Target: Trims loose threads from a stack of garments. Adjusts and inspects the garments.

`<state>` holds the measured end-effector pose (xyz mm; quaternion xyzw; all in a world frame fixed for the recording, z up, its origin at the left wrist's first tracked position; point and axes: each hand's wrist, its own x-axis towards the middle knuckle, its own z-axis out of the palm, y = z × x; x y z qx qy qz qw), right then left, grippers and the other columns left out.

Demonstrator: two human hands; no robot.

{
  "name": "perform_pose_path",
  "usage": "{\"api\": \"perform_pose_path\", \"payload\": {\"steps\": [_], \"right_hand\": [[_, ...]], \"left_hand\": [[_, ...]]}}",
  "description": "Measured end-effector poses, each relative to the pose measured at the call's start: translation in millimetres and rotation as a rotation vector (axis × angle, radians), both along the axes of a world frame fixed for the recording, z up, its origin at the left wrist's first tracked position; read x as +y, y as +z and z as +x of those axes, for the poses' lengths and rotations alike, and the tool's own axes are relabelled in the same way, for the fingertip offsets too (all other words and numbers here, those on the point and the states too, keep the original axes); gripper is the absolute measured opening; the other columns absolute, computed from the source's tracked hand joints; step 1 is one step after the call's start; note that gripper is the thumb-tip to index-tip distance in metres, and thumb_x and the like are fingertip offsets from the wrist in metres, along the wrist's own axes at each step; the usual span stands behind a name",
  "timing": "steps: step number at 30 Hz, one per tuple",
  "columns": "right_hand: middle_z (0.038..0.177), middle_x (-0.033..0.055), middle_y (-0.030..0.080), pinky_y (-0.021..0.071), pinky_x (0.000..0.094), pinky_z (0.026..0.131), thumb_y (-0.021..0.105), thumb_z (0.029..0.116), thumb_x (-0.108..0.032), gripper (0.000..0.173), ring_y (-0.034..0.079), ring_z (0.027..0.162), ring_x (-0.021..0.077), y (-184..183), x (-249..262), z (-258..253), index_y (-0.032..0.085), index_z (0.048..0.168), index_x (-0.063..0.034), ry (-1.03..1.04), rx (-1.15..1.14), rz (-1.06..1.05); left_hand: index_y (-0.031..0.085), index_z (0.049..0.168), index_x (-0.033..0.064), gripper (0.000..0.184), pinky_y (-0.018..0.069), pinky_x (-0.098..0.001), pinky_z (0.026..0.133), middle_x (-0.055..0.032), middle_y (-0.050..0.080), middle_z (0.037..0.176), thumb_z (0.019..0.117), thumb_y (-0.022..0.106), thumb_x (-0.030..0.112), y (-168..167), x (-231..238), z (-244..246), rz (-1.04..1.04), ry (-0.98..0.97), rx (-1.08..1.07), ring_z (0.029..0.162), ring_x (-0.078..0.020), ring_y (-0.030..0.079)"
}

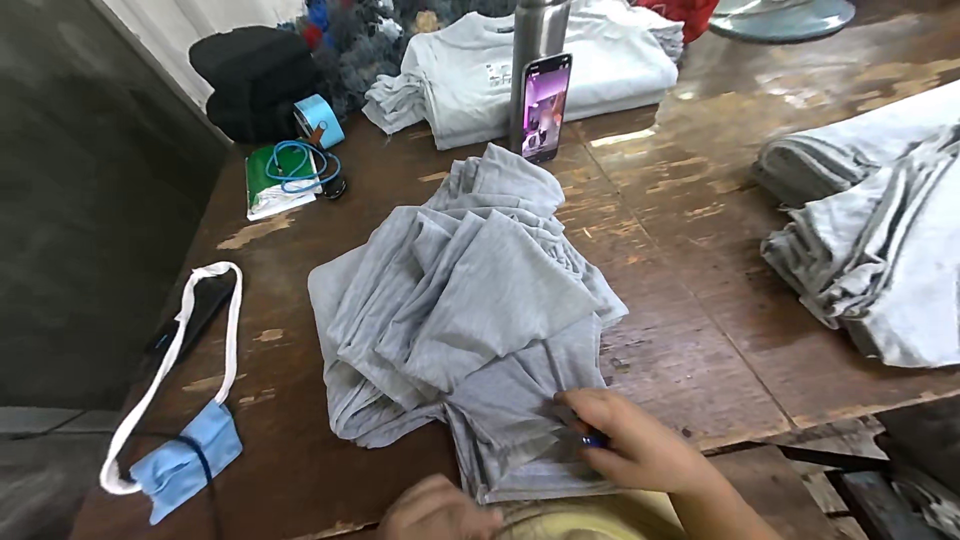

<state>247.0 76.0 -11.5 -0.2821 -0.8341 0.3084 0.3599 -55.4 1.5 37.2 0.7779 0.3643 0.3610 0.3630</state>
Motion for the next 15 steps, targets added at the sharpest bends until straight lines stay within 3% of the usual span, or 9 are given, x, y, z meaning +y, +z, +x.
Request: {"api": "perform_pose_path", "payload": {"steps": [2, 4, 5, 6, 8, 11, 13, 14, 15], "right_hand": [[0.073, 0.0063, 0.053, 0.0465, 0.0253, 0.058, 0.059, 0.0896, -0.015, 0.012, 0.053, 0.064, 0.0124, 4.6, -7.7, -6.9, 0.056, 0.093, -0.0041, -0.047, 0.015, 0.016], [0.081, 0.0085, 0.056, 0.0494, 0.0266, 0.057, 0.059, 0.091, -0.017, 0.013, 0.056, 0.067, 0.0148, 11.2, -16.4, -14.5, 0.056, 0.093, -0.0049, -0.074, 0.024, 0.087], [0.086, 0.0096, 0.057, 0.0496, 0.0262, 0.057, 0.059, 0.0912, -0.017, 0.012, 0.057, 0.07, 0.0155, 14.4, -19.6, -15.6, 0.055, 0.091, -0.0061, -0.102, 0.025, 0.129], [0.09, 0.0095, 0.057, 0.05, 0.0259, 0.058, 0.06, 0.0916, -0.018, 0.012, 0.058, 0.073, 0.0154, 17.9, -21.2, -13.0, 0.054, 0.091, -0.008, -0.161, 0.013, 0.171], [0.094, 0.0094, 0.06, 0.0504, 0.0257, 0.058, 0.062, 0.0899, -0.023, 0.015, 0.06, 0.076, 0.0144, 26.5, -20.4, 2.1, 0.054, 0.09, -0.0095, -0.338, -0.008, 0.228], [0.097, 0.0063, 0.057, 0.0453, 0.0134, 0.065, 0.064, 0.0907, -0.025, 0.022, 0.055, 0.08, 0.0045, 51.2, -19.3, 25.5, 0.048, 0.093, -0.0095, -0.411, 0.038, 0.256], [0.111, -0.0007, 0.057, 0.0488, 0.01, 0.083, 0.065, 0.0927, -0.018, 0.017, 0.058, 0.099, -0.0015, 65.8, -20.5, 20.4, 0.049, 0.095, -0.0134, -0.352, 0.233, 0.26], [0.122, -0.0049, 0.059, 0.0524, 0.0138, 0.092, 0.065, 0.0936, -0.014, 0.014, 0.06, 0.112, -0.0005, 68.5, -17.7, 12.0, 0.052, 0.096, -0.0167, -0.337, 0.371, 0.266], [0.133, -0.0045, 0.058, 0.0561, 0.022, 0.099, 0.065, 0.0952, -0.009, 0.013, 0.061, 0.123, 0.0067, 69.8, -12.2, 2.5, 0.055, 0.096, -0.0179, -0.317, 0.492, 0.275]], "left_hand": [[0.071, 0.121, 0.0114, 0.06, 0.0565, -0.0304, 0.084, -0.0076, 0.069, 0.099, 0.0825, 0.078, 0.057, -1.8, 4.6, 21.4, 0.075, 0.261, 0.177, 0.096, -0.0148, 0.066], [0.07, 0.129, 0.0064, 0.059, 0.0568, -0.0367, 0.077, -0.013, 0.068, 0.098, 0.0767, 0.083, 0.031, -13.4, 15.4, 42.7, 0.138, 0.447, 0.278, 0.089, -0.0223, 0.066], [0.071, 0.127, 0.0026, 0.055, 0.057, -0.0353, 0.075, -0.0124, 0.071, 0.095, 0.0728, 0.075, 0.015, -20.7, 21.6, 48.5, 0.167, 0.513, 0.247, 0.086, -0.0204, 0.068], [0.071, 0.126, -0.0011, 0.051, 0.0579, -0.0309, 0.081, -0.0114, 0.075, 0.1, 0.075, 0.067, 0.005, -23.3, 26.2, 49.5, 0.167, 0.544, 0.157, 0.09, -0.0146, 0.07], [0.065, 0.13, -0.0049, 0.04, 0.0532, -0.0229, 0.101, -0.0046, 0.073, 0.125, 0.0914, 0.053, -0.003, -14.6, 29.4, 42.2, 0.088, 0.459, -0.137, 0.115, -0.0025, 0.066], [0.068, 0.134, 0.0143, 0.042, 0.0508, -0.0243, 0.106, 0.0106, 0.069, 0.133, 0.1012, 0.046, 0.0, 2.0, 29.9, 39.4, -0.036, 0.263, -0.394, 0.121, 0.0001, 0.063], [0.066, 0.138, 0.0227, 0.038, 0.0526, -0.0253, 0.104, 0.0118, 0.067, 0.135, 0.1061, 0.047, 0.013, 6.3, 34.3, 43.2, -0.102, 0.203, -0.504, 0.121, -0.002, 0.063], [0.057, 0.146, 0.0256, 0.04, 0.0538, -0.0271, 0.101, 0.0106, 0.063, 0.141, 0.1067, 0.05, 0.025, 7.0, 40.0, 44.5, -0.142, 0.184, -0.594, 0.123, -0.005, 0.062], [0.039, 0.157, 0.029, 0.055, 0.055, -0.0309, 0.1, 0.0085, 0.053, 0.151, 0.1048, 0.054, 0.034, 7.3, 48.3, 45.3, -0.16, 0.161, -0.68, 0.128, -0.0097, 0.059]]}}
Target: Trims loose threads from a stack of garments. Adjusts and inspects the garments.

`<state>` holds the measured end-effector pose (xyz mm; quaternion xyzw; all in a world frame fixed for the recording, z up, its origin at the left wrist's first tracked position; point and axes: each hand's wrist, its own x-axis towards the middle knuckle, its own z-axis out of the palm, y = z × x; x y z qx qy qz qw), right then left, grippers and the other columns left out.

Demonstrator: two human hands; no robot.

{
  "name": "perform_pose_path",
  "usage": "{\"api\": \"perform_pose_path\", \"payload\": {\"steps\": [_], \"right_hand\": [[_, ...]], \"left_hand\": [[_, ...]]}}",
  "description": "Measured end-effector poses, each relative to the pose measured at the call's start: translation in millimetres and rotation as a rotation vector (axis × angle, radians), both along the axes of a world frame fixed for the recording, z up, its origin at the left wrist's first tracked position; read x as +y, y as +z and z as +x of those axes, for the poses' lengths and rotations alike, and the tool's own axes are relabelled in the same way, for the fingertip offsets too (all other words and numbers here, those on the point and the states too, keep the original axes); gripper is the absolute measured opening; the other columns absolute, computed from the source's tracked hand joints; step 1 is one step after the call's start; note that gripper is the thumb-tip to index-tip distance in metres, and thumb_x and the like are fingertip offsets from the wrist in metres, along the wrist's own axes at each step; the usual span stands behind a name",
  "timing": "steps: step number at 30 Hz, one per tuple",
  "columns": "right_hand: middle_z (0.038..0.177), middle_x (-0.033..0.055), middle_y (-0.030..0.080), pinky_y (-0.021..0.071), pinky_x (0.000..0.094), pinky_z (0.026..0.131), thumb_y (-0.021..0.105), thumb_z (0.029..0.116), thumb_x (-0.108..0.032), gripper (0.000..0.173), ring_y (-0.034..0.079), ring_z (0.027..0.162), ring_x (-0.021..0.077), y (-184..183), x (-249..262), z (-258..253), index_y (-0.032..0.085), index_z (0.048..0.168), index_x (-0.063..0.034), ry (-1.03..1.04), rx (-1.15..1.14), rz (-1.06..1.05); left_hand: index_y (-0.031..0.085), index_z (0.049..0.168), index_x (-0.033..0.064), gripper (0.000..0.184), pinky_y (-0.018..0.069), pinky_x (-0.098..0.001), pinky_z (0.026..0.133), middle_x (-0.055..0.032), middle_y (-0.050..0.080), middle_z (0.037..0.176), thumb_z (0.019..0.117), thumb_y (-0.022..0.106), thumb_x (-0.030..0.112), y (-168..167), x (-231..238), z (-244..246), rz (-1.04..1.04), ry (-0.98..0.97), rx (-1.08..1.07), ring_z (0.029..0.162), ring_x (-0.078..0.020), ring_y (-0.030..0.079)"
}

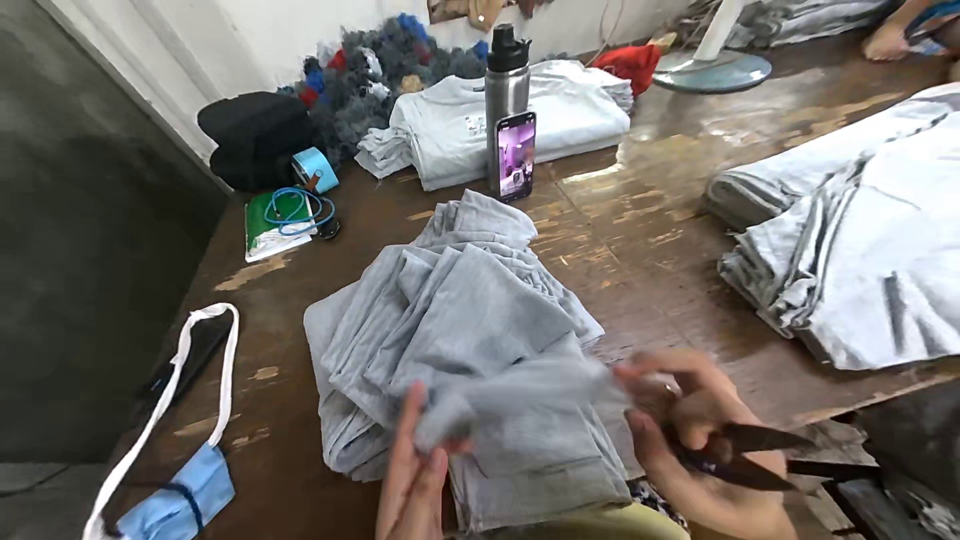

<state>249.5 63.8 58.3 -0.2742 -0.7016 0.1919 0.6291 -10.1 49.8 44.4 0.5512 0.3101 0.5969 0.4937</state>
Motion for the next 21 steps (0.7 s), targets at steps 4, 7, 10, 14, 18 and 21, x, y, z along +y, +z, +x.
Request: {"api": "perform_pose_path", "payload": {"steps": [4, 7, 10, 14, 18, 21], "right_hand": [[0.137, 0.0039, 0.054, 0.0605, 0.0398, 0.098, 0.057, 0.1044, -0.039, 0.023, 0.062, 0.125, 0.0196, -11.2, 12.2, -13.9, 0.053, 0.115, -0.0186, 0.128, -0.038, -0.135], [0.105, 0.0106, 0.065, 0.0612, 0.0288, 0.074, 0.043, 0.1097, -0.043, 0.041, 0.069, 0.087, 0.0122, -34.6, 9.0, -13.0, 0.051, 0.122, -0.0047, 0.221, -0.269, -0.236], [0.078, 0.0062, 0.059, 0.0508, 0.0235, 0.058, 0.054, 0.104, -0.021, 0.017, 0.058, 0.064, 0.0102, -63.7, 6.2, -15.6, 0.056, 0.101, -0.0047, 0.166, -0.379, -0.263], [0.074, 0.0038, 0.064, 0.0537, 0.0338, 0.058, 0.064, 0.0908, -0.026, 0.021, 0.063, 0.064, 0.0149, -79.4, -6.4, -21.3, 0.066, 0.102, -0.0078, 0.05, -0.488, -0.32], [0.074, 0.004, 0.057, 0.0471, 0.0302, 0.055, 0.071, 0.0898, -0.047, 0.04, 0.055, 0.064, 0.0143, -75.5, -3.9, -20.3, 0.06, 0.086, -0.0087, 0.125, -0.535, -0.298], [0.088, 0.0086, 0.06, 0.0512, 0.0331, 0.064, 0.074, 0.086, -0.031, 0.028, 0.059, 0.075, 0.018, -71.2, 0.4, -9.8, 0.061, 0.089, -0.0063, 0.258, -0.581, -0.333]], "left_hand": [[0.002, 0.164, 0.0343, 0.089, 0.046, -0.0433, 0.113, 0.0056, 0.015, 0.172, 0.0987, 0.062, 0.046, 0.4, 21.3, -0.5, 0.091, 0.0, -0.059, 0.151, -0.0195, 0.035], [0.041, 0.157, 0.0293, 0.057, 0.0489, -0.0324, 0.11, 0.008, 0.05, 0.156, 0.1032, 0.056, 0.043, 1.1, 6.9, -4.0, 0.167, 0.013, 0.186, 0.139, -0.0119, 0.051], [0.069, 0.124, 0.0147, 0.033, 0.0553, -0.0293, 0.099, 0.0017, 0.073, 0.117, 0.1029, 0.059, 0.038, -8.8, -12.4, -11.5, 0.18, -0.013, 0.621, 0.113, -0.0081, 0.067], [0.08, 0.106, 0.0083, 0.02, 0.0545, -0.0407, 0.093, -0.0089, 0.075, 0.103, 0.0925, 0.069, 0.018, -36.0, -26.1, -7.7, 0.176, 0.047, 1.007, 0.103, -0.0238, 0.068], [0.08, 0.095, 0.0076, 0.015, 0.0536, -0.0252, 0.09, -0.0068, 0.073, 0.091, 0.0912, 0.066, 0.011, -47.1, -29.6, -3.5, 0.208, 0.174, 0.979, 0.095, -0.0162, 0.068], [0.08, 0.107, 0.0096, 0.022, 0.056, -0.0305, 0.09, -0.0079, 0.074, 0.101, 0.0922, 0.064, 0.011, -42.5, -29.1, 1.0, 0.193, 0.169, 1.029, 0.098, -0.019, 0.069]]}}
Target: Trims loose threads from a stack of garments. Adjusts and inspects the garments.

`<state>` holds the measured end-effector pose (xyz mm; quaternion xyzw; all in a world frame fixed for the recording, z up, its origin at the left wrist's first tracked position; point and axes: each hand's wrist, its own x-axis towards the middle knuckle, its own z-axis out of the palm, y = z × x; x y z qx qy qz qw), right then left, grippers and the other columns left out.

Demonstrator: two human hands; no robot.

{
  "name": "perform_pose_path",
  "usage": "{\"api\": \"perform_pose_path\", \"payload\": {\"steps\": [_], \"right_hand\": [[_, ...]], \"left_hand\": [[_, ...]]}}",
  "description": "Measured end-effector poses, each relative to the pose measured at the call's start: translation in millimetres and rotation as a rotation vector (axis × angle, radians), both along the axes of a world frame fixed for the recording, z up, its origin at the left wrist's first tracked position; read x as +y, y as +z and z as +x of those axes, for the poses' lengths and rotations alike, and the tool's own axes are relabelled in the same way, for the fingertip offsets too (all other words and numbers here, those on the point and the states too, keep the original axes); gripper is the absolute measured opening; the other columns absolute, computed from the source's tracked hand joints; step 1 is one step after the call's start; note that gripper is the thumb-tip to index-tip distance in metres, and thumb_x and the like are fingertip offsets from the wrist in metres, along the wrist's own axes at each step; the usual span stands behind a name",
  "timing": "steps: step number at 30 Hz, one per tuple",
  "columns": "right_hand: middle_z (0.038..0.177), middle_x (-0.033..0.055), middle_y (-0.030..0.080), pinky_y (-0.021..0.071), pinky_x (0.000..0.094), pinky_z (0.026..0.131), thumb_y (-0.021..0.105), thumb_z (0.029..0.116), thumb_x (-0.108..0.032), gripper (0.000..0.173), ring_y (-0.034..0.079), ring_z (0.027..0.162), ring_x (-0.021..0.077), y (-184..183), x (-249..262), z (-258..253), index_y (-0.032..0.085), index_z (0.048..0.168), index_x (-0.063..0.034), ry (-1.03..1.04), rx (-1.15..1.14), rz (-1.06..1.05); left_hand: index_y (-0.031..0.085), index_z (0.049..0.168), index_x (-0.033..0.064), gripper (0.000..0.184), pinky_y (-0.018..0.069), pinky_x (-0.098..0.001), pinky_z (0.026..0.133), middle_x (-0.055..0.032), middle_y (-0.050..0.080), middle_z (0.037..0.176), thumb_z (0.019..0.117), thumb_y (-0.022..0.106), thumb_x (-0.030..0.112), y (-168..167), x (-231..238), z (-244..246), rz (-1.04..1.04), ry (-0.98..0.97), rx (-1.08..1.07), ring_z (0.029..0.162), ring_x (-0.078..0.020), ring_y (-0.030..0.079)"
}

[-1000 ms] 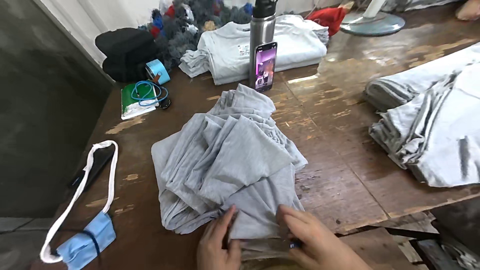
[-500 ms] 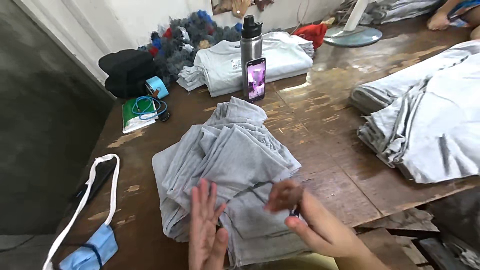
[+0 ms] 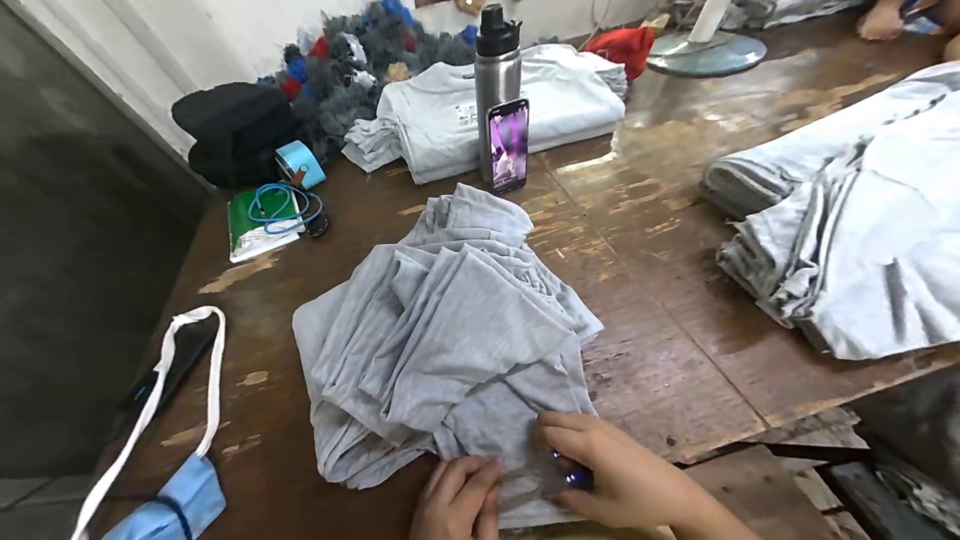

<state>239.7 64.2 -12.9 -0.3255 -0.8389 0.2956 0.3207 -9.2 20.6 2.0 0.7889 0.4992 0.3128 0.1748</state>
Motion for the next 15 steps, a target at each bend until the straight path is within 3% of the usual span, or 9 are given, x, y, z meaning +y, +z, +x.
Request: {"api": "perform_pose_path", "payload": {"steps": [3, 7, 9, 11, 13, 15], "right_hand": [[0.091, 0.0089, 0.063, 0.054, 0.0314, 0.07, 0.069, 0.0846, -0.015, 0.014, 0.062, 0.08, 0.0171, -4.2, 1.9, 9.5, 0.063, 0.092, -0.0053, -0.01, 0.018, -0.008], [0.087, 0.008, 0.064, 0.0533, 0.0277, 0.072, 0.066, 0.0878, -0.013, 0.007, 0.062, 0.08, 0.0158, -8.3, -1.7, 8.5, 0.063, 0.087, -0.0063, -0.038, 0.086, 0.067], [0.086, 0.0082, 0.062, 0.0529, 0.0255, 0.071, 0.066, 0.0906, -0.013, 0.01, 0.061, 0.079, 0.0146, 0.6, -9.6, 0.3, 0.061, 0.086, -0.0058, -0.001, 0.178, 0.077], [0.085, 0.0109, 0.06, 0.0533, 0.0262, 0.075, 0.065, 0.0921, -0.009, 0.014, 0.061, 0.082, 0.0171, 14.1, -17.9, -10.0, 0.057, 0.082, -0.0044, 0.088, 0.27, 0.095], [0.082, 0.0128, 0.059, 0.0521, 0.0285, 0.076, 0.062, 0.0919, -0.005, 0.015, 0.06, 0.081, 0.0209, 22.1, -21.3, -17.4, 0.055, 0.078, -0.0036, 0.205, 0.347, 0.102], [0.08, 0.0124, 0.057, 0.0504, 0.0275, 0.073, 0.06, 0.0932, -0.007, 0.015, 0.058, 0.078, 0.0202, 24.4, -20.8, -16.8, 0.057, 0.079, -0.003, 0.229, 0.373, 0.076]], "left_hand": [[0.078, 0.116, 0.0131, 0.031, 0.0566, -0.0422, 0.088, -0.0085, 0.073, 0.115, 0.0896, 0.063, 0.007, 5.3, -0.3, 4.8, -0.019, 0.007, 0.05, 0.104, -0.0245, 0.068], [0.078, 0.117, 0.0251, 0.03, 0.0492, -0.0491, 0.088, -0.004, 0.071, 0.125, 0.0895, 0.067, 0.019, 11.0, -0.4, 13.4, 0.073, 0.023, 0.128, 0.117, -0.0292, 0.062], [0.078, 0.115, 0.0249, 0.028, 0.0485, -0.0463, 0.091, -0.0034, 0.071, 0.12, 0.0877, 0.074, 0.028, 15.2, 0.7, 21.7, 0.113, -0.021, 0.086, 0.115, -0.0274, 0.061], [0.078, 0.107, 0.0208, 0.022, 0.0479, -0.0413, 0.095, -0.0029, 0.072, 0.114, 0.0856, 0.076, 0.027, 15.1, 3.5, 29.9, 0.161, -0.068, -0.001, 0.112, -0.0238, 0.061], [0.074, 0.094, 0.0187, 0.007, 0.0467, -0.033, 0.097, 0.0003, 0.071, 0.108, 0.0915, 0.069, 0.021, 12.9, 9.5, 32.3, 0.216, -0.073, -0.081, 0.11, -0.0176, 0.06], [0.074, 0.091, 0.0187, 0.014, 0.0465, -0.0261, 0.098, 0.0023, 0.07, 0.105, 0.0951, 0.061, 0.015, 12.9, 17.5, 27.9, 0.256, -0.036, -0.137, 0.109, -0.0125, 0.06]]}}
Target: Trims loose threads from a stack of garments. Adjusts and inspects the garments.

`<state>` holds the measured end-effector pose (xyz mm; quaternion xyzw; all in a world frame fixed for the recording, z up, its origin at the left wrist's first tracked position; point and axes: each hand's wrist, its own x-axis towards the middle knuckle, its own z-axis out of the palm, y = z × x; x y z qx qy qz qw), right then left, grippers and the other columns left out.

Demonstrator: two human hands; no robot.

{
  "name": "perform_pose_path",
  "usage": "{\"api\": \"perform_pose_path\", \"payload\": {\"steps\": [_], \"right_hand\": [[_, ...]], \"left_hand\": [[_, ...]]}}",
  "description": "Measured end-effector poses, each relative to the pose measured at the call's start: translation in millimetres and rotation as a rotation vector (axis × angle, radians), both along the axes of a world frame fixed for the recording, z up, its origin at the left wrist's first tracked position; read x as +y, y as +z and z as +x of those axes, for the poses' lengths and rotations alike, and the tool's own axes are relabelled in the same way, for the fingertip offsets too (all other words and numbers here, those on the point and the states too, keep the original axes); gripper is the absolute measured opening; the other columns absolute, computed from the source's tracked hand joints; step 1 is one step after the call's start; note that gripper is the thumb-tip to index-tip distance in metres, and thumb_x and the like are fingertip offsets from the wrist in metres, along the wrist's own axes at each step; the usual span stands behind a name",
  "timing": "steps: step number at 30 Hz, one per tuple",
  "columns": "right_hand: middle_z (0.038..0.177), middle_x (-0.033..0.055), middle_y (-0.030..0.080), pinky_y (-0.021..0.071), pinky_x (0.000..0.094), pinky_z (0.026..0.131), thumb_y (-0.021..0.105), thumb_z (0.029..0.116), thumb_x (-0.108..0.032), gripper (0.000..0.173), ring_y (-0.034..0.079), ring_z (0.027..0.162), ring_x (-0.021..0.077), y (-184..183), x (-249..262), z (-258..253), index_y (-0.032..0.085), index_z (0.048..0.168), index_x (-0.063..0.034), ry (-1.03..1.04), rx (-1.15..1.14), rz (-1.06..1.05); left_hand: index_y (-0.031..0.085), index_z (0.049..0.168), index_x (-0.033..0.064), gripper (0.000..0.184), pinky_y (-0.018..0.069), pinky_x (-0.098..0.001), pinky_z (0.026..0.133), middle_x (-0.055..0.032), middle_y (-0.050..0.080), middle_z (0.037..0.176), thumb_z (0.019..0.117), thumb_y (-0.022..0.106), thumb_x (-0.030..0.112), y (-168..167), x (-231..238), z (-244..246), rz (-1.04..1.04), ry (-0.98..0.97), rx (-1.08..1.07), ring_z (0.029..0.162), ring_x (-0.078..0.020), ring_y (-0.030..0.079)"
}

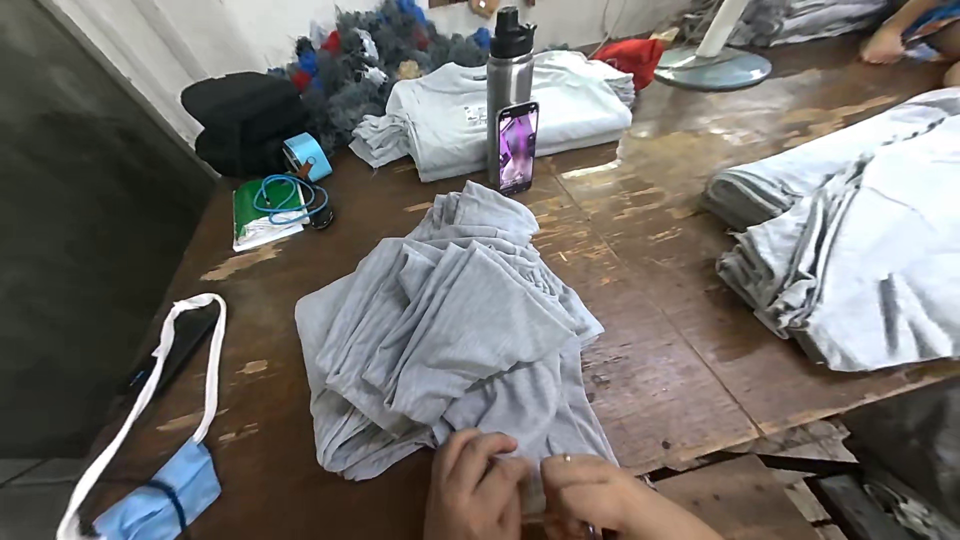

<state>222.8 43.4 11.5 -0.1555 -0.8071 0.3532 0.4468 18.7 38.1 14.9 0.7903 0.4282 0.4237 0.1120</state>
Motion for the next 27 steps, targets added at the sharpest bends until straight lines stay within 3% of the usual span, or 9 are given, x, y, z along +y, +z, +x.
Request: {"api": "perform_pose_path", "payload": {"steps": [2, 5, 9, 13, 15, 17, 21, 25, 27], "right_hand": [[0.085, 0.0102, 0.056, 0.0506, 0.022, 0.07, 0.063, 0.0928, -0.01, 0.013, 0.058, 0.079, 0.0147, -2.0, 2.9, 4.3, 0.055, 0.085, -0.0045, -0.103, -0.005, -0.014], [0.097, 0.0082, 0.058, 0.0515, 0.0184, 0.077, 0.072, 0.0954, -0.023, 0.025, 0.059, 0.089, 0.0099, -8.0, 10.3, 6.7, 0.054, 0.092, -0.0063, -0.252, -0.041, -0.005], [0.099, 0.008, 0.063, 0.0543, 0.0232, 0.085, 0.066, 0.0931, -0.008, 0.011, 0.063, 0.096, 0.0135, -15.2, 12.2, 4.6, 0.055, 0.092, -0.0071, -0.241, -0.044, 0.031], [0.092, 0.009, 0.061, 0.0527, 0.0234, 0.08, 0.063, 0.0923, -0.009, 0.012, 0.061, 0.089, 0.015, -2.2, 6.5, 15.2, 0.053, 0.088, -0.0068, -0.193, -0.066, 0.013], [0.089, 0.0094, 0.059, 0.0516, 0.0224, 0.077, 0.06, 0.0919, -0.01, 0.01, 0.06, 0.085, 0.0153, 0.6, 5.9, 20.5, 0.053, 0.086, -0.0063, -0.196, -0.101, 0.025], [0.087, 0.0096, 0.058, 0.0508, 0.0223, 0.076, 0.057, 0.093, -0.014, 0.011, 0.059, 0.084, 0.0152, -0.2, 7.7, 25.3, 0.054, 0.086, -0.0057, -0.229, -0.115, 0.039], [0.086, 0.0066, 0.056, 0.0494, 0.0185, 0.074, 0.055, 0.0961, -0.017, 0.012, 0.058, 0.082, 0.0096, 1.6, 13.3, 35.3, 0.051, 0.089, -0.0081, -0.343, -0.064, 0.039], [0.09, 0.0045, 0.053, 0.0456, 0.0124, 0.074, 0.055, 0.0971, -0.018, 0.015, 0.055, 0.084, 0.0037, 0.6, 24.4, 25.1, 0.047, 0.087, -0.0095, -0.52, 0.039, 0.056], [0.094, 0.006, 0.054, 0.0453, 0.0113, 0.075, 0.058, 0.0936, -0.013, 0.014, 0.055, 0.087, 0.0035, -4.8, 30.5, 10.7, 0.048, 0.086, -0.0077, -0.618, 0.069, 0.048]], "left_hand": [[0.075, 0.094, 0.0155, 0.016, 0.0487, -0.0213, 0.096, 0.0014, 0.071, 0.104, 0.095, 0.06, 0.011, -0.2, 5.6, -7.8, -0.001, -0.005, -0.047, 0.107, -0.0094, 0.062], [0.074, 0.098, 0.0095, 0.009, 0.0531, -0.0186, 0.094, -0.0008, 0.074, 0.098, 0.0973, 0.066, 0.012, -2.1, 3.0, -11.5, -0.046, -0.113, -0.157, 0.102, -0.0065, 0.067], [0.075, 0.095, 0.0076, 0.006, 0.0546, -0.019, 0.091, -0.0016, 0.074, 0.092, 0.0943, 0.071, 0.012, -5.8, -3.4, -8.6, -0.07, -0.165, -0.215, 0.097, -0.0075, 0.068], [0.078, 0.099, 0.0145, 0.014, 0.0512, -0.0223, 0.095, 0.0006, 0.074, 0.1, 0.0941, 0.065, 0.012, -8.3, -2.4, -9.0, -0.058, -0.063, -0.037, 0.105, -0.0104, 0.065], [0.077, 0.093, 0.0154, 0.017, 0.0511, -0.0232, 0.095, -0.0001, 0.073, 0.1, 0.0909, 0.063, 0.008, -12.4, 1.6, -9.5, -0.024, 0.045, -0.013, 0.104, -0.0112, 0.065], [0.076, 0.091, 0.013, 0.017, 0.0495, -0.0204, 0.096, -0.0035, 0.071, 0.102, 0.0888, 0.06, 0.007, -12.8, 5.8, -14.9, -0.002, 0.134, -0.044, 0.105, -0.0105, 0.064], [0.076, 0.093, 0.0067, 0.014, 0.0481, -0.0087, 0.085, -0.0101, 0.064, 0.099, 0.0855, 0.064, 0.005, -5.0, -0.3, -21.1, 0.002, 0.244, -0.091, 0.095, -0.0032, 0.061], [0.08, 0.098, 0.002, 0.016, 0.0539, -0.0146, 0.085, -0.0137, 0.075, 0.097, 0.0879, 0.067, 0.005, -7.2, -8.0, -21.5, -0.097, 0.25, -0.044, 0.092, -0.0076, 0.071], [0.077, 0.105, -0.0024, 0.02, 0.0557, -0.0151, 0.078, -0.0126, 0.076, 0.094, 0.0922, 0.067, 0.009, -12.0, -7.6, -21.0, -0.165, 0.239, -0.116, 0.082, -0.0049, 0.071]]}}
